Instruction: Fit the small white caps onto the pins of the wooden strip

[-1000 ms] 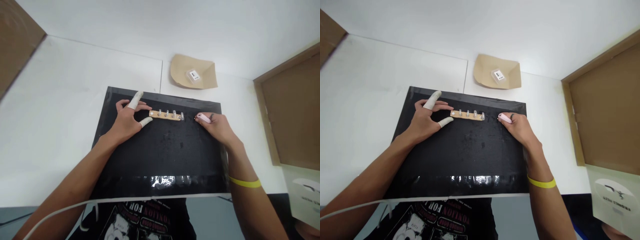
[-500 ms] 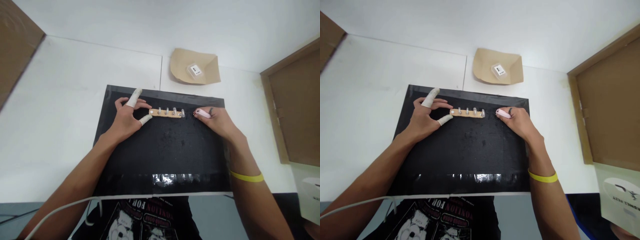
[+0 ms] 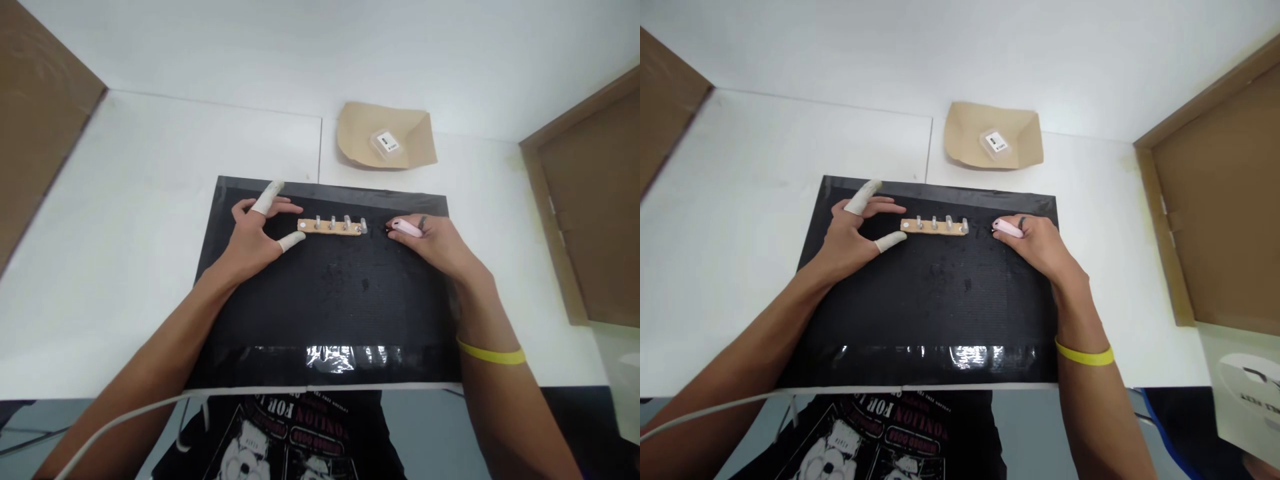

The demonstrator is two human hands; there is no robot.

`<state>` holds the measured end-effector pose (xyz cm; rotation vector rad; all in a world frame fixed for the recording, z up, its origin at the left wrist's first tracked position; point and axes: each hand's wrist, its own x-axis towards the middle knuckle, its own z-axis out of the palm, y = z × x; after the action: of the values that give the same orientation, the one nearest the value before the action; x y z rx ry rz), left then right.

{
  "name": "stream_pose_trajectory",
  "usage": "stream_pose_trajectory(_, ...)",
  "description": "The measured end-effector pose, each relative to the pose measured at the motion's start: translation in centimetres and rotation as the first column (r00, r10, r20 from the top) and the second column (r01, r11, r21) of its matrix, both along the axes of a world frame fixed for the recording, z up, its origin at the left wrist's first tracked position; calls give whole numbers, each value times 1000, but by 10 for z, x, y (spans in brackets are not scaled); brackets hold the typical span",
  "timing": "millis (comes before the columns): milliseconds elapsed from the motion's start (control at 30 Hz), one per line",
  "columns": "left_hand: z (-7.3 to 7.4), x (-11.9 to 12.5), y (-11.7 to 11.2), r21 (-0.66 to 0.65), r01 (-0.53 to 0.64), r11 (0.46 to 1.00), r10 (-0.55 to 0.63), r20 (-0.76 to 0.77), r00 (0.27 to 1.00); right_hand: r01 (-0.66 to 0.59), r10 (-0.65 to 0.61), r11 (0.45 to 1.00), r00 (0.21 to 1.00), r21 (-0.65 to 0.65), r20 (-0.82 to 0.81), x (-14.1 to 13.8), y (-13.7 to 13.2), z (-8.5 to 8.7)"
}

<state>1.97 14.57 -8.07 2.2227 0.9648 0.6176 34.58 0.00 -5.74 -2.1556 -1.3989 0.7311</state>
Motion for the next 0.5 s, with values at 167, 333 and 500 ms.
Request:
stream_pose_trajectory(167,2,-6,9,-133,6,991,3,67,998,62,-60,997,997,43,-43,-1,-4,-1)
stream_pose_trajectory(333,9,-5,13,-174,37,984,-38,-3,999,102,-96,992,993,75,-75,-2,-7,-1)
stream_pose_trajectory(500,13,-4,12,-135,33,990,-44,-83,996,97,-91,991,994,89,-68,-1,-8,-4)
